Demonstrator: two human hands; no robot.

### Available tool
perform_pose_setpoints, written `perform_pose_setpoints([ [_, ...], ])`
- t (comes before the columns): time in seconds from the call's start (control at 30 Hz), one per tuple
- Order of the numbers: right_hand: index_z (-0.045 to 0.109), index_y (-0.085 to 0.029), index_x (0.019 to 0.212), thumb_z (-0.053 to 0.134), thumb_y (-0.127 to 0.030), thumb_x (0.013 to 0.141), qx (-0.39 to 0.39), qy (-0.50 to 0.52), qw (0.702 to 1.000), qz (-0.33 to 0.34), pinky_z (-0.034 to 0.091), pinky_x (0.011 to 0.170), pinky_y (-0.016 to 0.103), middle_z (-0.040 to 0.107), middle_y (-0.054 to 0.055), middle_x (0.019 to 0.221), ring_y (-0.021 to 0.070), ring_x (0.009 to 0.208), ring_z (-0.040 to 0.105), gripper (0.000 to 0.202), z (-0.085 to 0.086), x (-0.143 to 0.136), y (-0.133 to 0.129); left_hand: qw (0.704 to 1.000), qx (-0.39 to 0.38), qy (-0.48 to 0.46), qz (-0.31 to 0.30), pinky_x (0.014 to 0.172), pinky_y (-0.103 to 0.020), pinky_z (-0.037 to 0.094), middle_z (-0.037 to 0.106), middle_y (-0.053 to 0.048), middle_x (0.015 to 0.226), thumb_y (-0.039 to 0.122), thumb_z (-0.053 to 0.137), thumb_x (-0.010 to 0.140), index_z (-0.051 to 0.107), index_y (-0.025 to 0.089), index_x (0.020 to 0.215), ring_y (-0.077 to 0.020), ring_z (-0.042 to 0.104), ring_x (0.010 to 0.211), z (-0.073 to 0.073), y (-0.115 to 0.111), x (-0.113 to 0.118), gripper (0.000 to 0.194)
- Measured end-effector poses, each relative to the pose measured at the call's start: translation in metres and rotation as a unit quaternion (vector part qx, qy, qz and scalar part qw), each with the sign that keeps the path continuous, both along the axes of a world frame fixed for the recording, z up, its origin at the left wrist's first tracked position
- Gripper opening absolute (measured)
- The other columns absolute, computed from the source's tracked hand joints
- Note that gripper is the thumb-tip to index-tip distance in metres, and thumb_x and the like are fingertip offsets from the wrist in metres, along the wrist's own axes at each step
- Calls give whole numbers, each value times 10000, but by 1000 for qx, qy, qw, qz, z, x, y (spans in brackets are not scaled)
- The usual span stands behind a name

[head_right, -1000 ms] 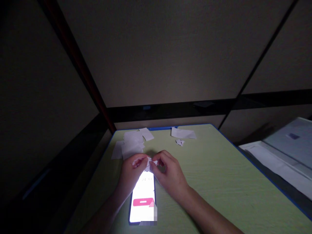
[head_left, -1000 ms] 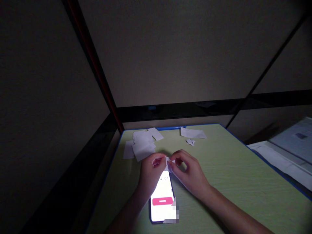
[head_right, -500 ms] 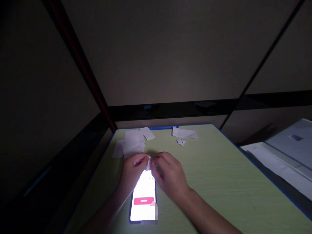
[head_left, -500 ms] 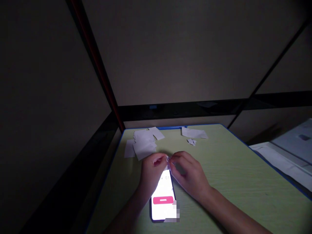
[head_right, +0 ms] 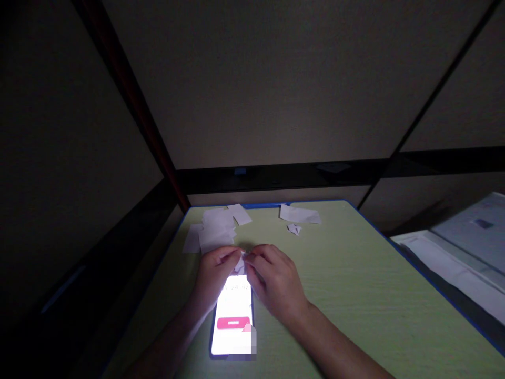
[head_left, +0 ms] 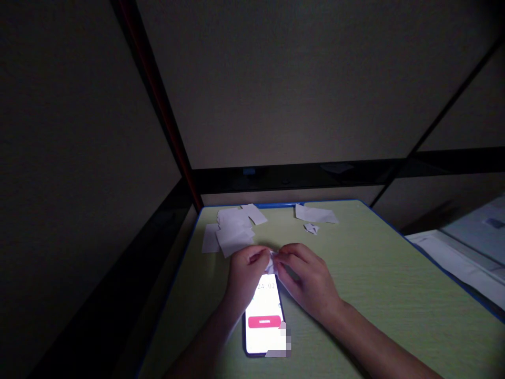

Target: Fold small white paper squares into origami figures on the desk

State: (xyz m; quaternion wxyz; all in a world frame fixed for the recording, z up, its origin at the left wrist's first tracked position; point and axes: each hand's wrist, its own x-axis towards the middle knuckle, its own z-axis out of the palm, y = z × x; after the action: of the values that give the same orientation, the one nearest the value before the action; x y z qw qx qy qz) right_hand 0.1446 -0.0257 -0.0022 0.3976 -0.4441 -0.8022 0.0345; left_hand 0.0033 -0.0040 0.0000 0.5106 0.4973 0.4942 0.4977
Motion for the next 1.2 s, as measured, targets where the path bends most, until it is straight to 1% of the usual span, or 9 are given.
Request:
perform_pose_setpoints([
  [0.23,617,-185,869,518,-165,804,-22,28,999,9,452,723,343,598,86,889,202,832,546,120,1,0,-1,1000,4,-10,-16,538,-213,461,644,-35,625,237,612,682,670,107,709,-140,589,605,3,-1,0,145],
  [0.37,577,-189,840,565,-202,767,-77,134,988,14,451,687,320,589,67,852,193,796,546,74,4,-2,-1,999,-12,-24,-17,526,-214,465,644,-32,624,234,618,673,667,104,715,-137,589,586,6,-2,1,145],
  [0.43,548,-182,827,574,-234,770,-140,212,967,2,447,618,286,580,41,776,165,704,541,82,3,-4,2,1000,-11,-21,-19,515,-208,459,645,-33,631,242,614,678,670,103,728,-133,586,580,7,-2,1,158],
  [0.5,539,-172,820,586,-290,772,-224,274,935,8,436,565,258,568,18,714,141,634,529,136,2,-4,6,1000,-4,-5,-16,491,-199,441,643,-30,626,252,609,681,674,107,733,-127,575,567,7,-2,1,168],
  [0.57,551,-160,789,605,-355,755,-294,308,904,36,422,534,242,565,6,675,128,601,523,205,1,-4,9,1000,8,15,-7,478,-194,423,638,-24,615,258,609,679,677,114,726,-123,560,559,7,-2,0,166],
  [0.63,566,-152,743,622,-401,731,-333,323,884,55,400,509,232,559,-4,633,117,571,510,255,1,-3,12,999,17,31,-2,484,-196,416,632,-20,611,259,608,678,677,119,713,-120,547,559,7,-3,0,160],
  [0.9,599,-140,712,631,-410,721,-376,332,861,85,380,516,234,572,-7,613,102,553,499,272,4,1,13,998,35,39,-23,522,-203,406,619,-21,619,263,590,699,661,118,701,-120,534,579,8,-3,-1,161],
  [1.07,580,-148,645,660,-414,685,-388,362,843,87,364,482,222,542,-32,534,85,494,470,280,6,-1,14,998,44,29,-37,485,-189,375,585,-9,578,283,557,734,654,116,699,-106,500,534,10,-4,-1,196],
  [1.2,589,-147,649,666,-431,672,-397,370,836,80,372,485,225,561,-23,540,90,497,485,295,7,-1,13,998,40,23,-46,465,-184,362,560,-1,556,284,547,740,648,114,703,-98,481,510,11,-4,-3,201],
])
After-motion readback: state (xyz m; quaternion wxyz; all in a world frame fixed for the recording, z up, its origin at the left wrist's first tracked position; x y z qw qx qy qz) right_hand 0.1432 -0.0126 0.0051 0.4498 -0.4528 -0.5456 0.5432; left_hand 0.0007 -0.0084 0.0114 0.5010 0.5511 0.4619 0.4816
